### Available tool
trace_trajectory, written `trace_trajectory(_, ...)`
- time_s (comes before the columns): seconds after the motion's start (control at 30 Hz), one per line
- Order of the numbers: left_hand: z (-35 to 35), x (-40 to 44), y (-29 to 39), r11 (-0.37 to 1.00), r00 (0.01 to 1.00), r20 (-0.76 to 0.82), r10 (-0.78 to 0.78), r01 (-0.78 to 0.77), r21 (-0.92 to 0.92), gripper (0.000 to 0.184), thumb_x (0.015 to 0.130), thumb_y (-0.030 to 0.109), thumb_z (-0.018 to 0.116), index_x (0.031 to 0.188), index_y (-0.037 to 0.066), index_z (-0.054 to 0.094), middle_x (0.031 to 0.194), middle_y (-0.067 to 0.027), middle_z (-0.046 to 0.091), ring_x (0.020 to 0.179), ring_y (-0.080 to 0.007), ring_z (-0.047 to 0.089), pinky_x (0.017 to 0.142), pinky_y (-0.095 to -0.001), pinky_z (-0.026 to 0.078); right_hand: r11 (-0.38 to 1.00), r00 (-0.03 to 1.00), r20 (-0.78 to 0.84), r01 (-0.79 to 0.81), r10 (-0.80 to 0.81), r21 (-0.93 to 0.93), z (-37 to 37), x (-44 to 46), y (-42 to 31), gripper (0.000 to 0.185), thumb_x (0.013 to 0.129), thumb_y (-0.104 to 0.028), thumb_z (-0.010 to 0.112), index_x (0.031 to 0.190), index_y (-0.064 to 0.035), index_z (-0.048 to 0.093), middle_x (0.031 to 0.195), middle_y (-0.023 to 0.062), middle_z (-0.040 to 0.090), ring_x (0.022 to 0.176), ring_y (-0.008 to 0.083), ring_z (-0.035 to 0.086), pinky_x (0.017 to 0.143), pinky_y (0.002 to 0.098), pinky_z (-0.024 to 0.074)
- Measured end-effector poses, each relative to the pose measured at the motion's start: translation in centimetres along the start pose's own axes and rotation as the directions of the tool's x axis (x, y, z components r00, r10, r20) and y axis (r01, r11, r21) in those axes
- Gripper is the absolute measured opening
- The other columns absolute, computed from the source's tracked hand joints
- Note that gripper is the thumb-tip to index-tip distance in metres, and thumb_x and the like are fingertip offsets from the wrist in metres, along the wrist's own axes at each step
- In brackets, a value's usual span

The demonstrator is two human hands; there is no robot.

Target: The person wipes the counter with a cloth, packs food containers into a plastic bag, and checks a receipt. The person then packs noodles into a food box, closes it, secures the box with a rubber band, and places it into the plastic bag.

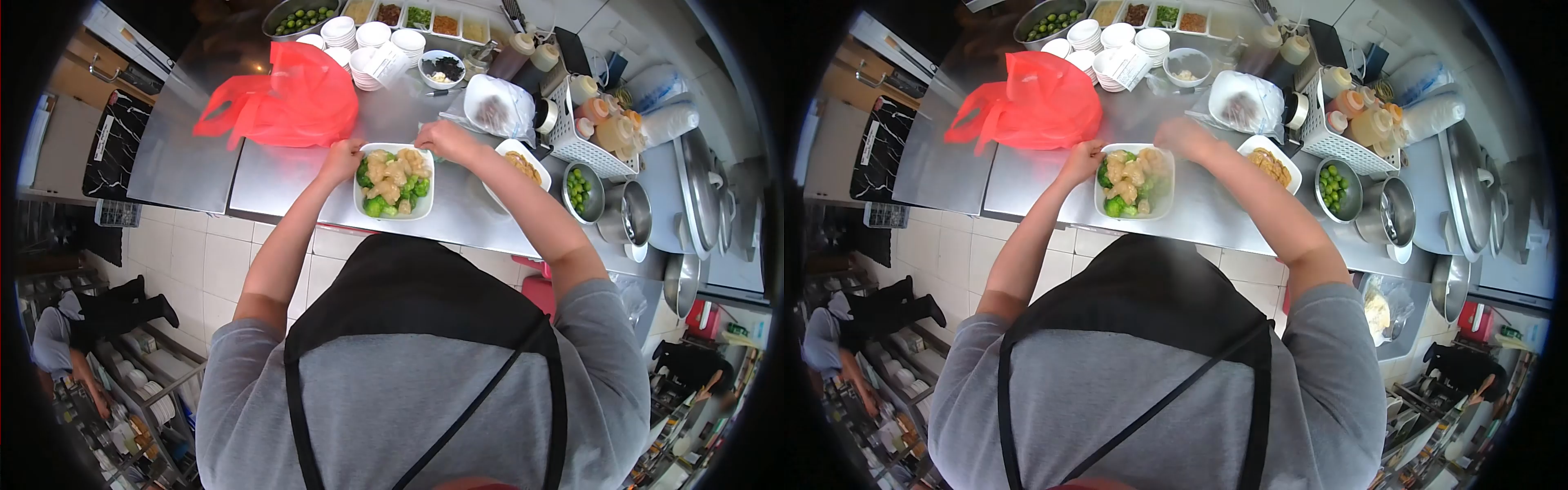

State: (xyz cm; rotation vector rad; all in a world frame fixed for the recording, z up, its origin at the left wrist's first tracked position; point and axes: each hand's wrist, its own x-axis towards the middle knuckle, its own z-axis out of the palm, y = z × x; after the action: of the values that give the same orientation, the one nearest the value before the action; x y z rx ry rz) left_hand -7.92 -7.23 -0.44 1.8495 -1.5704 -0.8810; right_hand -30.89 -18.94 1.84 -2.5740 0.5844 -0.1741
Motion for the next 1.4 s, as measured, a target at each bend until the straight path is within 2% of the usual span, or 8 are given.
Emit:
trace_trajectory(0.17,0.2,-0.4,-0.5,1.0,1.0,0.005,-0.022,0.022,-0.006,0.024,0.076,0.003,0.052,0.098,0.003,0.061,0.083,-0.0185,0.063,0.077,-0.0265,0.063,0.069,-0.0334,0.048,0.913,0.983,0.112,0.178,-0.146,-0.368,-0.8,-0.7,-1.6,0.015,0.076,-0.01,0.05,0.083,-0.0093,0.063,0.087,0.0072,0.057,0.088,0.025,0.055,0.075,0.0339,0.0449)
trace_trajectory(0.23,1.0,0.0,-1.7,0.992,0.992,-0.079,0.097,-0.103,-0.072,0.021,0.078,0.001,0.052,0.097,0.001,0.059,0.072,-0.011,0.062,0.06,-0.0136,0.058,0.054,-0.0272,0.045,0.912,0.979,0.105,0.2,-0.173,-0.358,-1.1,-1.1,-2.0,0.014,0.075,-0.009,0.05,0.083,-0.0086,0.062,0.087,0.0071,0.056,0.088,0.0248,0.055,0.075,0.0335,0.0452)
trace_trajectory(0.43,0.9,-0.3,-1.6,0.995,0.995,-0.07,0.071,-0.076,-0.07,0.025,0.075,0.002,0.052,0.099,0.002,0.06,0.081,-0.0188,0.063,0.075,-0.0256,0.063,0.067,-0.0324,0.048,0.91,0.97,0.056,0.241,-0.236,-0.337,-0.1,-0.5,-1.6,0.012,0.073,-0.008,0.049,0.082,-0.0059,0.057,0.086,0.0079,0.054,0.089,0.0246,0.054,0.073,0.0335,0.0455)
trace_trajectory(0.7,1.3,-0.3,-2.2,0.994,0.989,-0.117,0.089,-0.096,-0.058,0.024,0.074,0.003,0.053,0.097,0.004,0.062,0.077,-0.0184,0.062,0.07,-0.0264,0.062,0.064,-0.034,0.048,0.888,0.97,0.116,0.243,-0.214,-0.391,-0.3,-0.3,-2.1,0.01,0.072,-0.009,0.052,0.074,-0.0033,0.059,0.083,0.0112,0.056,0.08,0.0274,0.057,0.068,0.0368,0.0463)
trace_trajectory(0.77,1.4,-0.3,-2.4,0.992,0.983,-0.147,0.113,-0.12,-0.042,0.024,0.074,0.003,0.053,0.096,0.004,0.062,0.076,-0.0185,0.062,0.069,-0.027,0.062,0.064,-0.0342,0.048,0.976,0.974,0.207,-0.051,0.095,-0.21,-0.4,-0.2,-1.4,0.01,0.066,-0.003,0.057,0.075,-0.0047,0.062,0.079,0.0089,0.06,0.075,0.0247,0.059,0.065,0.0343,0.0467)
trace_trajectory(0.9,1.0,-0.6,-2.0,0.995,0.986,-0.132,0.099,-0.102,-0.014,0.025,0.073,0.003,0.053,0.096,0.003,0.062,0.076,-0.0189,0.061,0.07,-0.0286,0.062,0.064,-0.0346,0.048,0.997,0.947,0.312,-0.065,0.078,-0.05,-2.6,-2.0,-0.1,0.011,0.066,-0.005,0.061,0.076,-0.0031,0.062,0.073,0.0096,0.062,0.069,0.0229,0.06,0.062,0.0316,0.0464)
trace_trajectory(1.17,1.6,-1.0,-2.3,0.994,0.986,-0.143,0.08,-0.089,-0.06,0.024,0.074,0.001,0.049,0.095,0.002,0.061,0.08,-0.0201,0.062,0.072,-0.0291,0.062,0.065,-0.034,0.048,0.938,0.89,-0.31,-0.281,0.334,0.204,2.3,-2.9,-2.6,0.01,0.066,-0.01,0.066,0.069,-0.0026,0.059,0.065,0.0097,0.061,0.058,0.0209,0.058,0.057,0.0314,0.046)
trace_trajectory(1.4,2.2,-0.7,-3.1,0.985,0.979,-0.199,0.049,-0.081,-0.153,0.027,0.071,0.0,0.048,0.094,0.0,0.062,0.08,-0.0209,0.062,0.074,-0.0287,0.063,0.066,-0.0333,0.048,0.815,0.803,-0.179,-0.519,0.568,0.259,2.4,-4.8,-5.4,0.014,0.063,-0.012,0.067,0.063,-0.0019,0.057,0.061,0.01,0.06,0.054,0.0196,0.056,0.055,0.0316,0.0452)
